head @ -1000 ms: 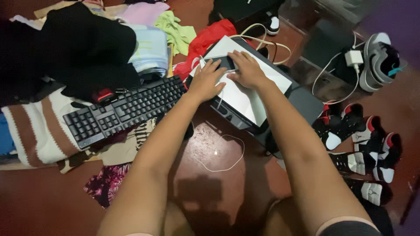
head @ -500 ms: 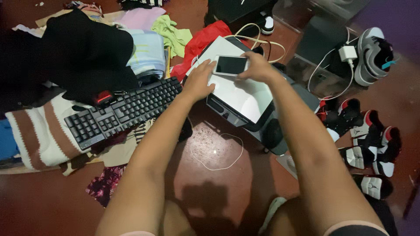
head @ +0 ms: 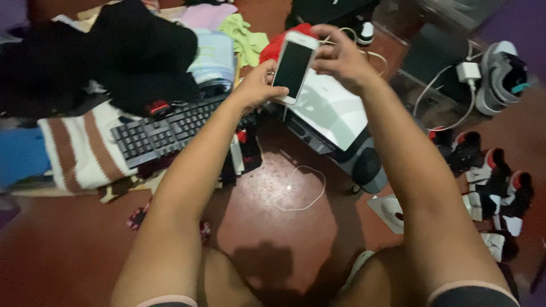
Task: The person handles a small fan, a keyboard, and a phone by hand before placing a laptop into a black sleeve. They then pick up a black folding desk, unfold its legs, and begin untangling a long yellow cord.
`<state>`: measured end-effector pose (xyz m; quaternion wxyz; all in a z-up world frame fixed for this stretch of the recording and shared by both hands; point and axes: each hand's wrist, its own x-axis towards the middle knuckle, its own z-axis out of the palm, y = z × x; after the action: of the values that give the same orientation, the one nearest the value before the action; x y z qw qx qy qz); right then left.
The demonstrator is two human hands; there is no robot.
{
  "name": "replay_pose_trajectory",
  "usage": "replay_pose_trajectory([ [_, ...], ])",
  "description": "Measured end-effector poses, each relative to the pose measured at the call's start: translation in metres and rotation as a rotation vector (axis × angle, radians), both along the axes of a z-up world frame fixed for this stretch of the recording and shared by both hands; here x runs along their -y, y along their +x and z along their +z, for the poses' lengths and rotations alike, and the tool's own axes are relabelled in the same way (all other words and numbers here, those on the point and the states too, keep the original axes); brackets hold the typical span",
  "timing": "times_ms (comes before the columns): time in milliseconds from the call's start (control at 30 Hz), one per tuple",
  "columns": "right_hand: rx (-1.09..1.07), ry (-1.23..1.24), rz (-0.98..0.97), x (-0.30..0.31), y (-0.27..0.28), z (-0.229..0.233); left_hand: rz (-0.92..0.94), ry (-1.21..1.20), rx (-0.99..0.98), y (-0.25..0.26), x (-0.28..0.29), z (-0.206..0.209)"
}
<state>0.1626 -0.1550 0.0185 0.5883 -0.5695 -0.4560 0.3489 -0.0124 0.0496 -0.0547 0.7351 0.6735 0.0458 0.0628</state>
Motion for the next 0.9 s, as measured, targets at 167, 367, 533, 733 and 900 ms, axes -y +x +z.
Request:
replay_pose_trajectory([
  [167,-0.150,-0.013,-0.001,-0.052,-0.059,-0.041,0.206,-0.048,-0.094,-0.044,-0.002,0.017],
  [367,0.048,-0.258,-0.087,-0.063,-0.094,-0.096,0.200,-0.156,-0.210,-0.068,-0.030,-0.037],
  [533,-0.011,-0.361,0.012,-0.052,-0.122,-0.176,0.275,0.066,-0.447,-0.089,-0.033,-0.108],
  [733,0.047,-0.522,0.137,-0.037,-0.138,-0.294,0.052,0.501,-0.713,-0.119,-0.011,-0.181],
  [900,0.049,-0.498,0.170,-0.025,-0.147,-0.363,0.045,0.968,-0.357,-0.174,0.046,-0.198],
])
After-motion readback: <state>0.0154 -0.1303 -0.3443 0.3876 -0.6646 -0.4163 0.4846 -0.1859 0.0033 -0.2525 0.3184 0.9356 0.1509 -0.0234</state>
